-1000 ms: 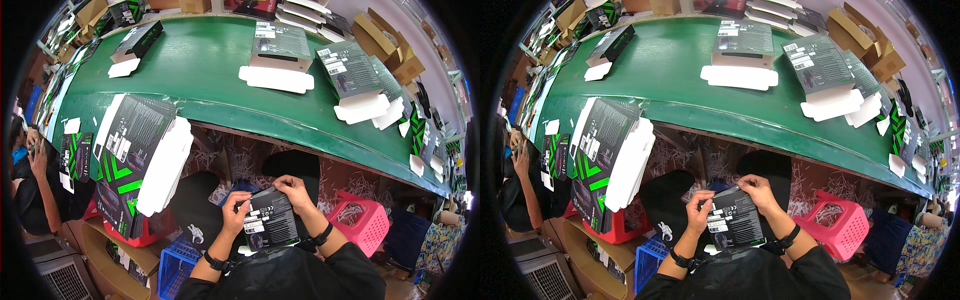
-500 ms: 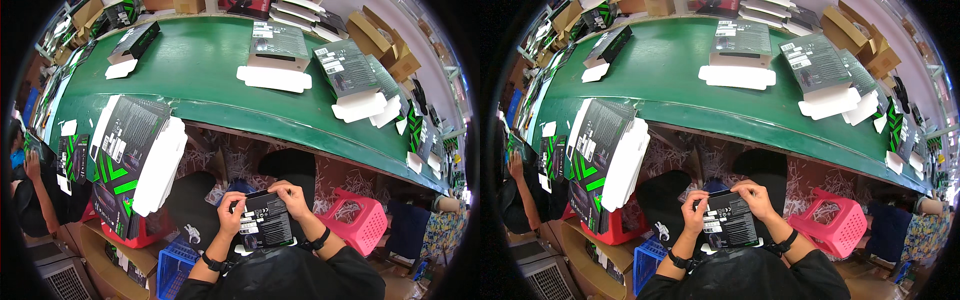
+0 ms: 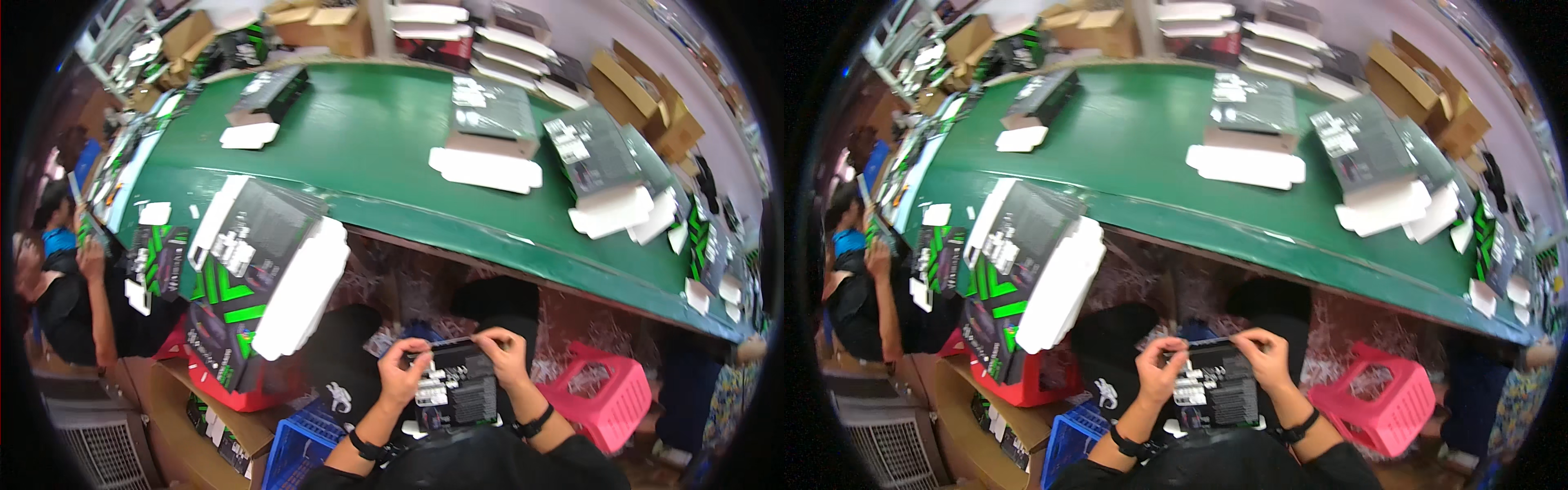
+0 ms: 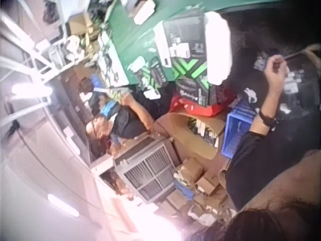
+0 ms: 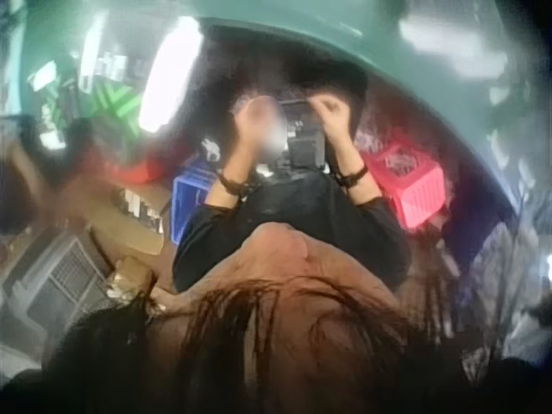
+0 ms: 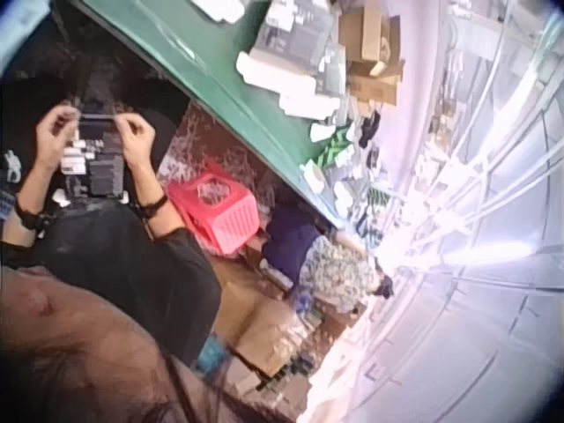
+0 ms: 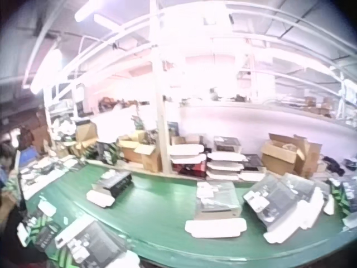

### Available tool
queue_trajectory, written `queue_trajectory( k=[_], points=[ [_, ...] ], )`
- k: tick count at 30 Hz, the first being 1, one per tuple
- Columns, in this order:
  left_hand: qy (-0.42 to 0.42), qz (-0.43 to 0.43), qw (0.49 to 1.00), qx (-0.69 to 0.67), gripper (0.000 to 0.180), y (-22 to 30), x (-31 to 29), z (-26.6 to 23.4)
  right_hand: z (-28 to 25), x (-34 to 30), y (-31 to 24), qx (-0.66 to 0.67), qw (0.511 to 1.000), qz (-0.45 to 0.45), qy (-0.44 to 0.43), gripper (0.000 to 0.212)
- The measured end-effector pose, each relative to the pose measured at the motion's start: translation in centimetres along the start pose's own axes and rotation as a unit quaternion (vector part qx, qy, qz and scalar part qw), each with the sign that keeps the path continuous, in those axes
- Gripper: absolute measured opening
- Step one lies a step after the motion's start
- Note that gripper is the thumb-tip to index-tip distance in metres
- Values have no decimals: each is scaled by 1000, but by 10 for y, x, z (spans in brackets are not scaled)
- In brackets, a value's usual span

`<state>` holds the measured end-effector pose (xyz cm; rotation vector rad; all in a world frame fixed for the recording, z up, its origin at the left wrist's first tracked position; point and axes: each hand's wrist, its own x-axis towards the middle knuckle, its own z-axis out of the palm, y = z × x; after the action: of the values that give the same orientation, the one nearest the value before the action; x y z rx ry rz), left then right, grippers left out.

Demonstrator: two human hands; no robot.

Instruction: Assembling and folding cardboard packaging for computer mice on a factory assembly line.

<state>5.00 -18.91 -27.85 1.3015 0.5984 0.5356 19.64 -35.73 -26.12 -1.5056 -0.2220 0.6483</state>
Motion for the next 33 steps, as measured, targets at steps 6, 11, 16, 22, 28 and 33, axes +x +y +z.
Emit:
queue_trajectory(
  k=[6, 11, 16, 22, 28, 33],
  points=[
    [-17, 144, 978, -148, 32, 61, 3, -22, -4, -16, -16, 5, 964, 22, -265, 113],
    [190, 277, 941, -44, 30, 138, 26, -89, 24, 20, -109, -74, 970, -128, -195, 95],
    [375, 285, 707, 527, 61, 221, 80, -195, 16, 150, -199, -269, 926, -266, 8, 79],
    [229, -16, 754, 616, 113, 209, 112, -265, 6, 121, -204, -376, 867, -316, 80, 64],
    [251, 40, 718, 648, 93, 217, 111, -268, 72, 32, -171, -472, 855, -213, -3, 31],
    [330, 178, 646, 665, 73, 244, 100, -242, 57, 9, -134, -498, 851, -148, -75, 31]
  ],
)
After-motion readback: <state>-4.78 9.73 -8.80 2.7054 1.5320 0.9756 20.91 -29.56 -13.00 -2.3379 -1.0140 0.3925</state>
